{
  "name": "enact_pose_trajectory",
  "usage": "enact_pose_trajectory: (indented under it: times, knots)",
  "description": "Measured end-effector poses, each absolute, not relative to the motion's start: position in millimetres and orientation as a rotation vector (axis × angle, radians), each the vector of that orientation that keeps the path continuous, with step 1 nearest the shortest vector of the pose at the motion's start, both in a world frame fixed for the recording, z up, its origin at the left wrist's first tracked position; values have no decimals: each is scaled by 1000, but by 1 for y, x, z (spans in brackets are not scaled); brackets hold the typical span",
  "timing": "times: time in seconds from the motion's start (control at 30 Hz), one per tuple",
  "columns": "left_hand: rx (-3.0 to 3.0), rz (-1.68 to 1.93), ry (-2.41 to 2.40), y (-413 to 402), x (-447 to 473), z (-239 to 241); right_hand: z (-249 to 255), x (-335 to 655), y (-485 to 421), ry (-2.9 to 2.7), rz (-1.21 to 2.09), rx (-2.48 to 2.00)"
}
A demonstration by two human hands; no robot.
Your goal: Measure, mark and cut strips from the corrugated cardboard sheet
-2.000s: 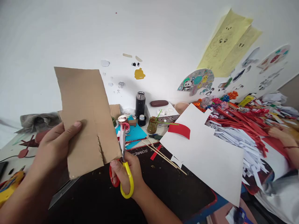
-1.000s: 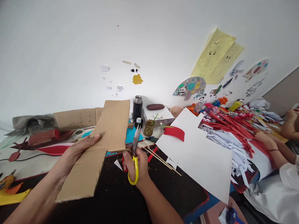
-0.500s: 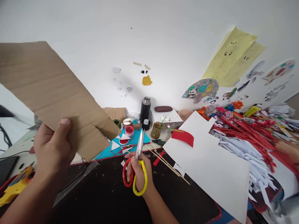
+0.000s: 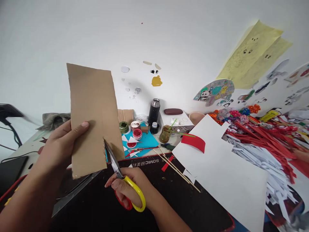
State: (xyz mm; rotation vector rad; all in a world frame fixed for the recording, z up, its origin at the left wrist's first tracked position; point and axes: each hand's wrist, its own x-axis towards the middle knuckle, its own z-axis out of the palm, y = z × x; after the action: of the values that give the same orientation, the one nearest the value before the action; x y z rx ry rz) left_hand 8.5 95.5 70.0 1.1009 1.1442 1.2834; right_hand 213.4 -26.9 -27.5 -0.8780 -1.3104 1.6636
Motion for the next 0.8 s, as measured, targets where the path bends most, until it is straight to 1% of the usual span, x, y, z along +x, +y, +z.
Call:
enact_pose_trajectory:
  times: [0.17,0.4,0.6,0.8]
  knots:
    - [1207,1241,1081,94,4,66,-23,214,-27,-1261,1728,-913]
    - [1307,1300,1151,92,5,61,-29,210,-31,-1199,1644,-969]
    - [1302,1149,1171,87,10,66,-28,205,-31,-1247,1578,-995]
    - [1673,1158,1387,83,7,66,-33,204,-28,-1257,1542,-1031]
